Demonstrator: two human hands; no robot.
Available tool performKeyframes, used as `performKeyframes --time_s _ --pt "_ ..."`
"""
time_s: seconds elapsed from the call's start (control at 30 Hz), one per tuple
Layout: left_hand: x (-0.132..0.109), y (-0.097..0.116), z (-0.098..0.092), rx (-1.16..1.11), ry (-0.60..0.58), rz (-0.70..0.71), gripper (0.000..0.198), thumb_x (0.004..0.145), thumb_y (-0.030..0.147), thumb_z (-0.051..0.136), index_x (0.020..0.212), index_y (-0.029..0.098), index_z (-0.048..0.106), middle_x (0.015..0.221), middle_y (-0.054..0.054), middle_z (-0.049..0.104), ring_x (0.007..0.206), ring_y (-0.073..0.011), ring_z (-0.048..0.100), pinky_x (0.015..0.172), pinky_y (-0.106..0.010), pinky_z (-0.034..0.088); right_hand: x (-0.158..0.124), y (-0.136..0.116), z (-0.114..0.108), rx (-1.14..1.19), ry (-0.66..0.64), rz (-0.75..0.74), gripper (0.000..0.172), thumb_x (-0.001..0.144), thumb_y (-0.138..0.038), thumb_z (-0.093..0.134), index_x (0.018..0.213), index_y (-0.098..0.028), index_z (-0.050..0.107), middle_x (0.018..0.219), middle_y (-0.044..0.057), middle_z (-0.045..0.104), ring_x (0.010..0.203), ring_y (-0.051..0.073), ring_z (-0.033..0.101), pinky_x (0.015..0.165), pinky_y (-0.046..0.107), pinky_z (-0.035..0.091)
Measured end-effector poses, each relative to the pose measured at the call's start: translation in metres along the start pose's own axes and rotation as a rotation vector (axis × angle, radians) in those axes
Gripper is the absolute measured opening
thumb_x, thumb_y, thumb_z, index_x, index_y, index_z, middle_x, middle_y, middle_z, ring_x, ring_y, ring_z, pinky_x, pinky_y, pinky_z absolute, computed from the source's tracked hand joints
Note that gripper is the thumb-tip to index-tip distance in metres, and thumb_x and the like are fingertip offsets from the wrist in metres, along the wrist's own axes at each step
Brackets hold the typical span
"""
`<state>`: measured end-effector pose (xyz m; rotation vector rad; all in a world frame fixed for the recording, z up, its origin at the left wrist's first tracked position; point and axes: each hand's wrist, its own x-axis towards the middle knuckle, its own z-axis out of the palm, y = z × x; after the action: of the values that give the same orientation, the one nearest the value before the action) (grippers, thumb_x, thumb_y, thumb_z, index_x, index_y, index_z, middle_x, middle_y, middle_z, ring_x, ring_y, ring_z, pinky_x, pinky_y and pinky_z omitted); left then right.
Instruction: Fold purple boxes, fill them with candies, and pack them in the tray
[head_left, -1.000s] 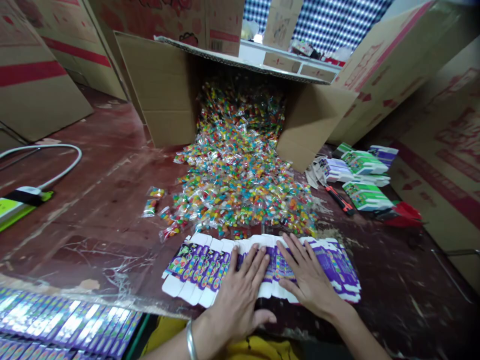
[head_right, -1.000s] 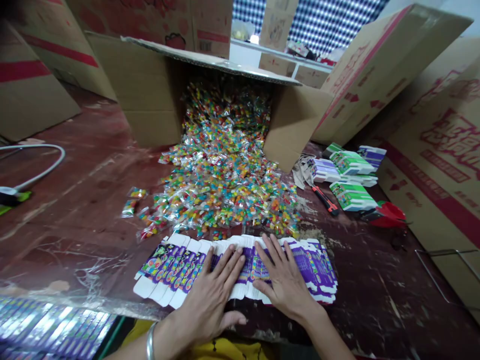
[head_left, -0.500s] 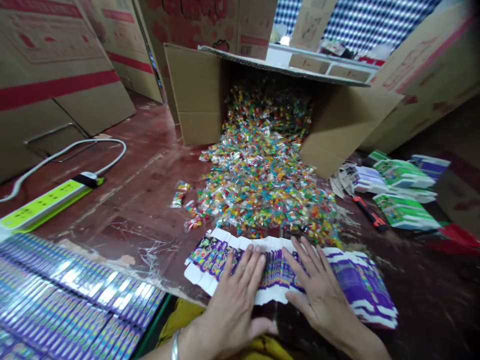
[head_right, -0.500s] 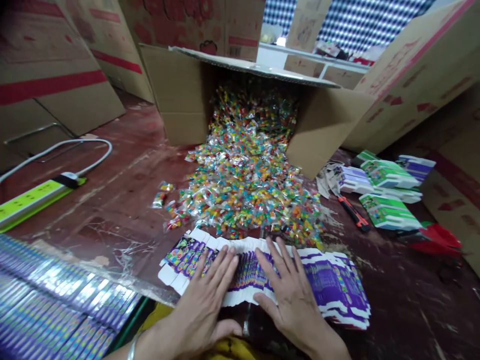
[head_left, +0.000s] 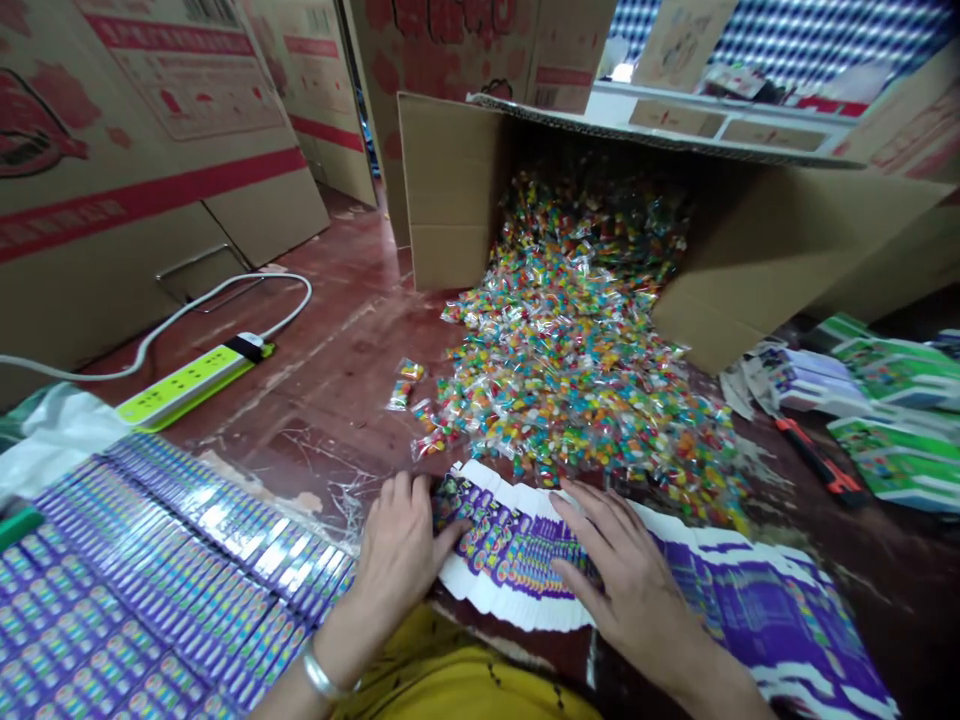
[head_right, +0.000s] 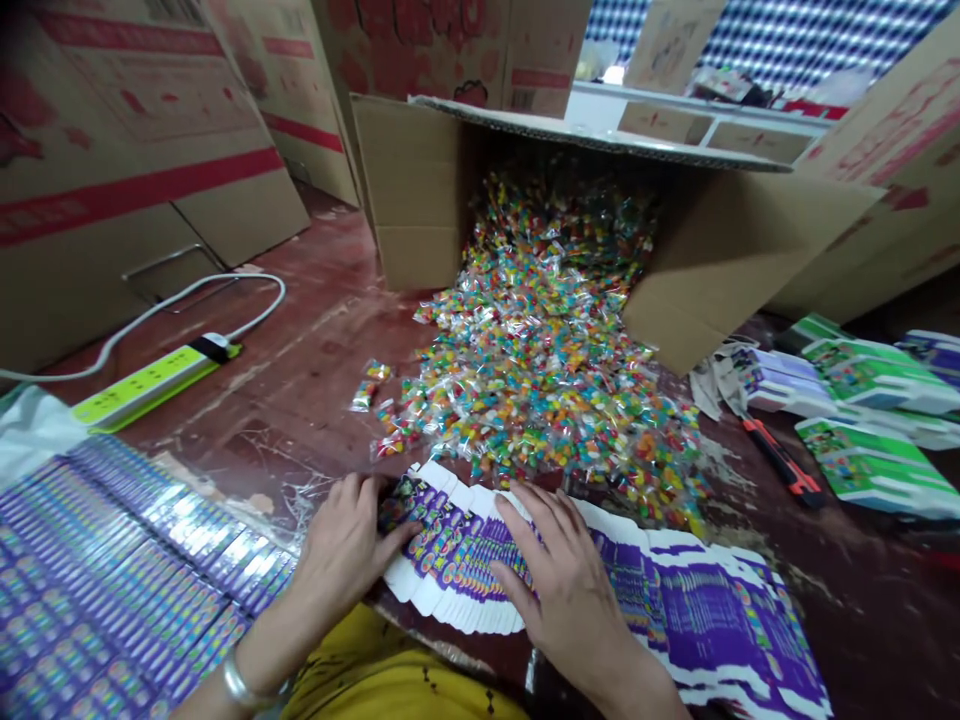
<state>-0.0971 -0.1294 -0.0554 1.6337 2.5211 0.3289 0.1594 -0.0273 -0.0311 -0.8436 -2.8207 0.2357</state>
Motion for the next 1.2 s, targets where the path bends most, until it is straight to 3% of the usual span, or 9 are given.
performKeyframes --time_s 0.2,0.37,0.53,0.63,0.8,0.9,1.0,1.13,1.2 --pt "0.011 -0.005 0.000 -0.181 -0.037 -0.076 0.037 0.075 0.043 0.072 0.095 0.015 0.058 0.097 -0.011 0.059 0.093 -0.0324 0.059 0.080 -0.043 0.049 0.042 -0.034 0.001 0.194 0.073 -0.020 0.042 0.097 -0.029 0.050 0.139 -0.021 0.052 0.138 0.013 0.056 0.125 0.028 0.054 0.105 0.047 0.048" --pt "0.005 -0.017 -0.001 -0.375 -0.050 -0.098 0.015 0.090 0.036 0.055 0.091 0.021 0.053 0.079 -0.002 0.065 0.072 -0.0226 0.065 0.068 -0.033 0.049 0.061 -0.045 0.003 0.500 0.098 0.081 0.030 0.099 -0.023 0.043 0.123 -0.020 0.062 0.110 0.010 0.068 0.101 0.023 0.066 0.089 0.036 0.055" --pt "-0.012 -0.018 -0.013 -0.671 -0.008 -0.086 0.019 0.097 0.036 0.046 0.097 0.021 0.056 0.087 -0.001 0.069 0.079 -0.0173 0.067 0.070 -0.025 0.052 0.073 -0.061 0.005 0.651 0.058 0.121 0.033 0.100 -0.024 0.043 0.126 -0.018 0.063 0.110 0.010 0.072 0.100 0.024 0.067 0.089 0.036 0.052" --pt "-0.021 -0.010 -0.018 -0.840 0.053 -0.097 0.020 0.097 0.036 0.048 0.096 0.020 0.059 0.083 -0.001 0.068 0.074 -0.0167 0.065 0.068 -0.024 0.051 0.073 -0.073 0.005 0.698 -0.025 0.133 0.040 0.100 -0.026 0.042 0.137 -0.018 0.055 0.096 0.009 0.074 0.083 0.022 0.069 0.077 0.034 0.053" --pt "-0.027 0.001 -0.011 -0.805 0.140 -0.010 0.016 0.098 0.030 0.047 0.100 0.021 0.060 0.082 0.000 0.070 0.073 -0.0155 0.068 0.067 -0.022 0.052 0.067 -0.081 0.005 1.023 -0.098 0.256 0.041 0.100 -0.033 0.044 0.138 -0.019 0.049 0.073 0.000 0.068 0.058 0.014 0.061 0.060 0.027 0.050" --pt "-0.029 0.000 -0.005 -0.692 0.235 0.112 0.015 0.098 0.026 0.047 0.102 0.021 0.061 0.080 -0.001 0.072 0.067 -0.0147 0.069 0.063 -0.022 0.053 0.064 -0.073 0.000 1.291 -0.200 0.375 0.032 0.098 -0.041 0.048 0.120 -0.018 0.052 0.064 -0.004 0.062 0.048 0.011 0.057 0.051 0.022 0.047" --pt "-0.036 -0.002 -0.002 -0.589 0.311 0.271 0.017 0.098 0.021 0.048 0.110 0.022 0.061 0.088 -0.003 0.075 0.071 -0.0149 0.072 0.069 -0.022 0.054 0.062 -0.059 -0.012 1.438 -0.411 0.373 0.033 0.094 -0.045 0.056 0.113 -0.018 0.053 0.066 -0.002 0.068 0.049 0.012 0.063 0.050 0.020 0.048" --pt "-0.052 0.001 0.000 -0.551 0.282 0.419 0.026 0.099 0.018 0.048 0.122 0.025 0.057 0.092 -0.003 0.077 0.076 -0.0152 0.074 0.070 -0.021 0.055 0.056 -0.046 -0.026 1.471 -0.684 0.285 0.032 0.092 -0.045 0.059 0.104 -0.015 0.059 0.073 0.004 0.073 0.054 0.013 0.068 0.053 0.020 0.049" --pt "-0.059 0.003 -0.004 -0.537 0.245 0.467 0.030 0.099 0.019 0.048 0.127 0.024 0.056 0.095 -0.005 0.078 0.080 -0.0173 0.075 0.071 -0.023 0.056 0.051 -0.047 -0.029 1.404 -0.717 0.272 0.029 0.093 -0.042 0.057 0.099 -0.014 0.062 0.074 0.005 0.073 0.056 0.012 0.067 0.053 0.019 0.049"
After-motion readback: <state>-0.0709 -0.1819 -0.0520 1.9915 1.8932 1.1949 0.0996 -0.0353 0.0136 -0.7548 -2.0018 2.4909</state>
